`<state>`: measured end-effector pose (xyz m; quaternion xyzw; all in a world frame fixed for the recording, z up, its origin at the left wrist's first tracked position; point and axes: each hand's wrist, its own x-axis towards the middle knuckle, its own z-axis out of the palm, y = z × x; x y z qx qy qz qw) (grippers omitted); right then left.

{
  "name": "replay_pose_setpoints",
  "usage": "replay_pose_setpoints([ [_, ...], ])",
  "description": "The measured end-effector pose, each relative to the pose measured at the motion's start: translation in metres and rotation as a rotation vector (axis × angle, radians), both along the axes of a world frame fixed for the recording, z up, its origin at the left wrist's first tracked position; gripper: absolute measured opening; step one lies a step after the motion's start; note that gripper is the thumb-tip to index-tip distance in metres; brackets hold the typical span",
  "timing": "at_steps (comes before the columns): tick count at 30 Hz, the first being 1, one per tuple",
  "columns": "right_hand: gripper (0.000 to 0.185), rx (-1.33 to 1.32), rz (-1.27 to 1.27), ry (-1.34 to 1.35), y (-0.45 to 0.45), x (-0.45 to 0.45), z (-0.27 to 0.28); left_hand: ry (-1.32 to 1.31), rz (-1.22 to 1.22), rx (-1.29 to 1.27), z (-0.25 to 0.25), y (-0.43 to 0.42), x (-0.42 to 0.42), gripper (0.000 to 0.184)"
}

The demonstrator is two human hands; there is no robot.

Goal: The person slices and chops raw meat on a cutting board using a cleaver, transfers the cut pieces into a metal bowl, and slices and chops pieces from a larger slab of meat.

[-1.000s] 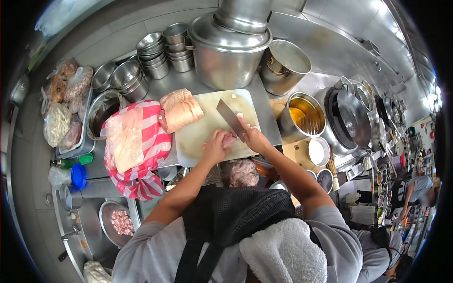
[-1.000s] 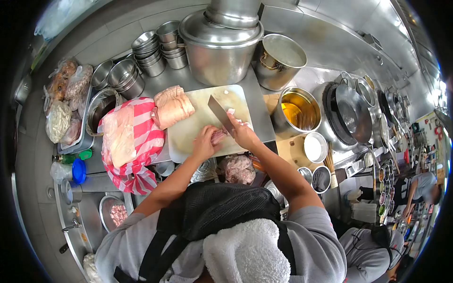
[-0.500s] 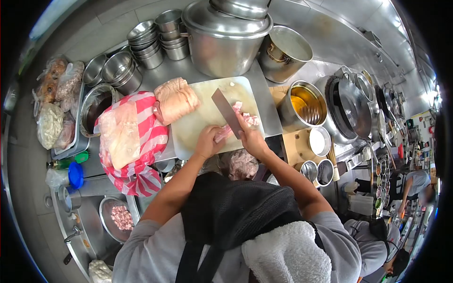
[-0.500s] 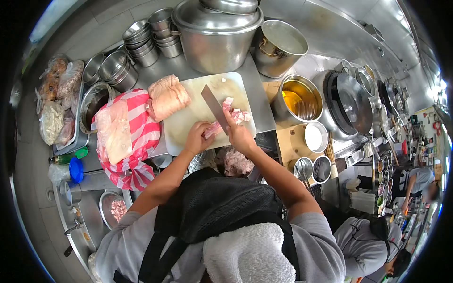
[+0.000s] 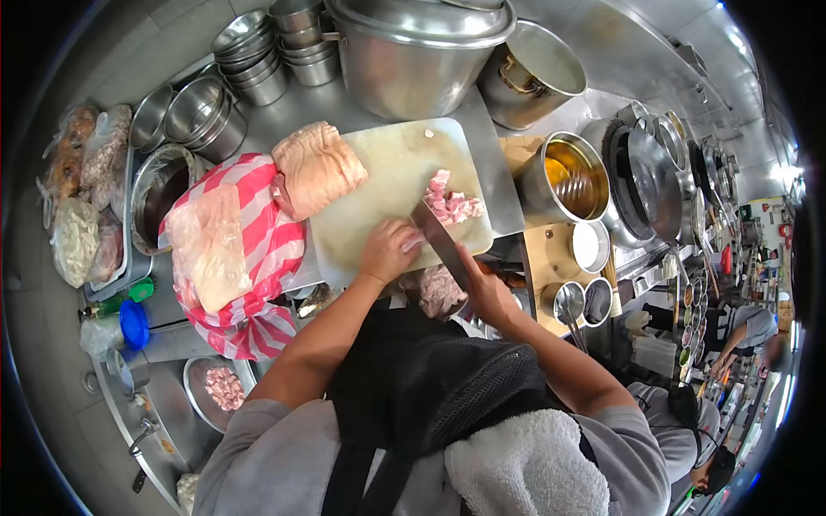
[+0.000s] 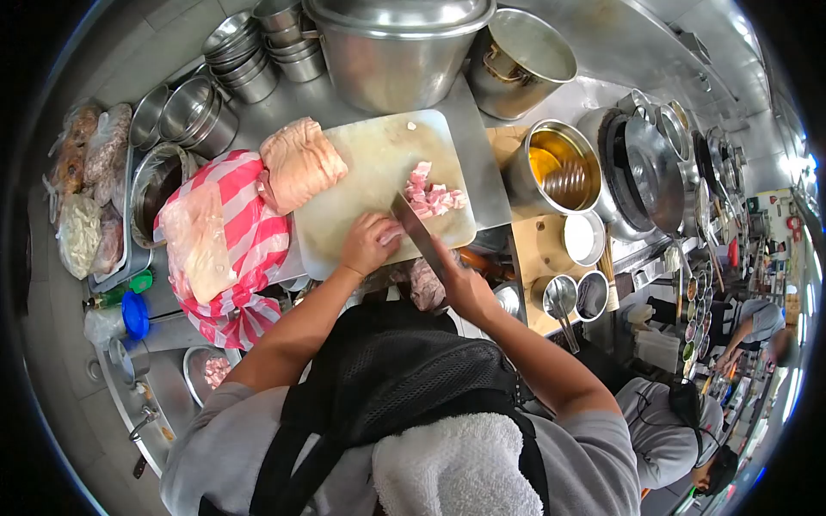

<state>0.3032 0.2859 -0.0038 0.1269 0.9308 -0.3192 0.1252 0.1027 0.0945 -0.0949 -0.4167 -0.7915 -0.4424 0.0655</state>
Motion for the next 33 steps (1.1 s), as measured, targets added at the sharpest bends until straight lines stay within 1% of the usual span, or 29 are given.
replay_pose_setpoints([
  [2, 0.087, 0.036, 0.037, 0.048, -0.008, -0.046, -0.011, -0.014, -0.001, 0.023, -0.003, -0.001, -0.001, 0.024],
  [4, 0.081, -0.049, -0.055, 0.090, -0.017, -0.104, -0.034, -0.014, -0.038, 0.098, -0.002, -0.001, -0.003, 0.026],
  [6, 0.079, 0.037, -0.024, 0.379, -0.023, -0.143, -0.056, -0.016, -0.045, 0.090, -0.008, -0.002, -0.001, 0.027],
  [7, 0.079, 0.037, -0.031, 0.389, -0.027, -0.145, -0.051, -0.009, -0.054, 0.089, -0.011, -0.001, -0.004, 0.028],
  [8, 0.079, 0.033, -0.031, 0.342, -0.028, -0.146, -0.046, 0.002, -0.063, 0.091, -0.013, 0.000, -0.007, 0.028],
  [9, 0.079, 0.030, -0.027, 0.287, -0.028, -0.143, -0.040, -0.042, -0.012, 0.039, -0.016, 0.000, -0.004, 0.030],
  [10, 0.082, 0.074, -0.001, 0.131, -0.029, -0.139, -0.036, -0.089, 0.041, -0.014, -0.019, -0.001, 0.001, 0.031],
  [11, 0.082, 0.078, -0.005, 0.136, -0.030, -0.126, -0.030, -0.084, 0.037, -0.010, -0.017, -0.001, 0.001, 0.031],
  [13, 0.088, -0.006, -0.063, -0.037, -0.029, -0.078, -0.015, -0.112, 0.100, 0.082, -0.013, 0.000, -0.002, 0.029],
  [15, 0.090, 0.009, -0.028, 0.111, -0.016, -0.033, -0.035, -0.115, 0.157, 0.132, -0.018, 0.004, -0.003, 0.030],
  [16, 0.090, 0.017, -0.024, 0.119, -0.005, -0.027, -0.041, -0.123, 0.207, 0.173, -0.019, 0.005, -0.003, 0.031],
  [17, 0.089, -0.013, 0.007, 0.140, 0.004, -0.024, -0.043, -0.113, 0.207, 0.183, -0.018, 0.005, -0.002, 0.031],
  [18, 0.088, -0.044, 0.037, 0.160, 0.011, -0.019, -0.046, -0.225, 0.225, 0.214, -0.016, 0.004, 0.000, 0.033],
  [19, 0.084, 0.055, 0.053, 0.056, 0.019, -0.025, -0.027, -0.336, 0.241, 0.245, -0.015, 0.003, 0.003, 0.035],
  [20, 0.083, 0.139, 0.061, -0.009, 0.024, -0.034, -0.012, -0.325, 0.237, 0.250, -0.015, 0.000, 0.006, 0.035],
  [21, 0.082, 0.223, 0.067, -0.070, 0.028, -0.039, -0.001, -0.345, 0.215, 0.252, -0.014, -0.001, 0.008, 0.039],
  [22, 0.081, 0.206, 0.053, -0.006, 0.031, -0.040, 0.005, -0.364, 0.193, 0.254, -0.014, -0.001, 0.009, 0.042],
  [23, 0.081, 0.214, 0.047, 0.011, 0.032, -0.039, 0.006, -0.348, 0.185, 0.262, -0.014, 0.003, 0.008, 0.042],
  [25, 0.080, 0.212, 0.014, 0.087, 0.033, -0.037, 0.006, -0.220, 0.027, 0.116, -0.013, 0.011, 0.011, 0.044],
  [26, 0.080, 0.150, -0.002, 0.129, 0.034, -0.034, 0.005, -0.308, -0.055, 0.128, -0.012, 0.018, 0.015, 0.050],
  [27, 0.080, 0.151, 0.001, 0.131, 0.032, -0.030, 0.002, -0.306, -0.051, 0.129, -0.012, 0.021, 0.016, 0.050],
  [29, 0.080, 0.092, -0.049, 0.298, 0.027, -0.025, 0.000, 0.050, -0.039, 0.049, -0.001, 0.025, 0.017, 0.057],
  [30, 0.080, 0.093, -0.042, 0.295, 0.027, -0.023, -0.001, 0.047, -0.031, 0.051, 0.004, 0.020, 0.020, 0.057],
  [31, 0.081, 0.074, -0.041, 0.360, 0.025, -0.021, 0.001, 0.061, -0.003, 0.065, 0.020, 0.010, 0.024, 0.060],
  [32, 0.082, 0.051, -0.041, 0.424, 0.022, -0.020, 0.004, 0.075, 0.026, 0.075, 0.022, 0.000, 0.026, 0.062],
  [33, 0.082, 0.045, -0.036, 0.423, 0.020, -0.019, 0.007, 0.075, 0.032, 0.070, 0.021, -0.008, 0.028, 0.062],
])
